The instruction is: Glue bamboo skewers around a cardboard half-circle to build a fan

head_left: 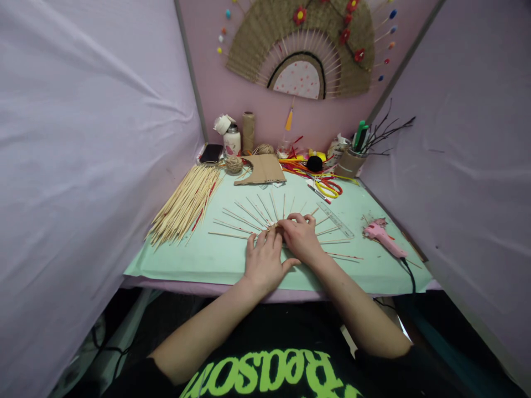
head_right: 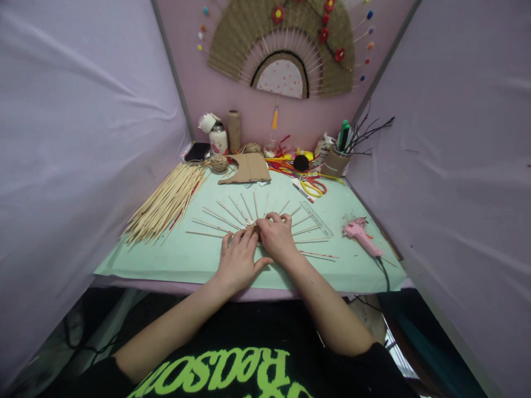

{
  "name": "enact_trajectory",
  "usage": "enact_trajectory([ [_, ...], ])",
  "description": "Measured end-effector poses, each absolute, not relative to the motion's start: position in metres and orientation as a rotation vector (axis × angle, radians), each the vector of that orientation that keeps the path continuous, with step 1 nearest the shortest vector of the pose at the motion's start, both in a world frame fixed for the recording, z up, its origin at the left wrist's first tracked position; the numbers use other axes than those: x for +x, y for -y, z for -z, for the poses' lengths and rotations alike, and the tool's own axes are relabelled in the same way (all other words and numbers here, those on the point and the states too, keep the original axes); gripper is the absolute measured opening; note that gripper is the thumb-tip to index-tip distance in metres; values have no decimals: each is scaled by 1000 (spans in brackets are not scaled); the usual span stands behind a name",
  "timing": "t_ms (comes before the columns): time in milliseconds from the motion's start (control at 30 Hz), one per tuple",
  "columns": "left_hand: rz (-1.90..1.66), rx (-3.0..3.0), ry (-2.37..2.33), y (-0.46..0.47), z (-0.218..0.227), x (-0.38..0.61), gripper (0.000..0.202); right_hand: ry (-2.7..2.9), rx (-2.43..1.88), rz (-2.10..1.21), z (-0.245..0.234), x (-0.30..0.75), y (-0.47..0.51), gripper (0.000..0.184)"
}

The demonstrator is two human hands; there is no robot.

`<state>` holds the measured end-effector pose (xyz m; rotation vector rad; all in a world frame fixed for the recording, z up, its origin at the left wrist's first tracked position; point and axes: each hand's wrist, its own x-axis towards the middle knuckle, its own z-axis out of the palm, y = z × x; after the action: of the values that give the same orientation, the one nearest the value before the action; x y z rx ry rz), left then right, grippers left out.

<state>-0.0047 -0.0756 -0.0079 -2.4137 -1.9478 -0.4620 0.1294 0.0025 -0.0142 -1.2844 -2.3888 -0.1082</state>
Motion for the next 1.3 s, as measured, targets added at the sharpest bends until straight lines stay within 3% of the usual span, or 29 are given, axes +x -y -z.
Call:
enact_trajectory([
  [1300, 454, -2406, 1938, 76, 9, -5, 70, 2415, -1295, 113, 12, 129, -1, 29],
])
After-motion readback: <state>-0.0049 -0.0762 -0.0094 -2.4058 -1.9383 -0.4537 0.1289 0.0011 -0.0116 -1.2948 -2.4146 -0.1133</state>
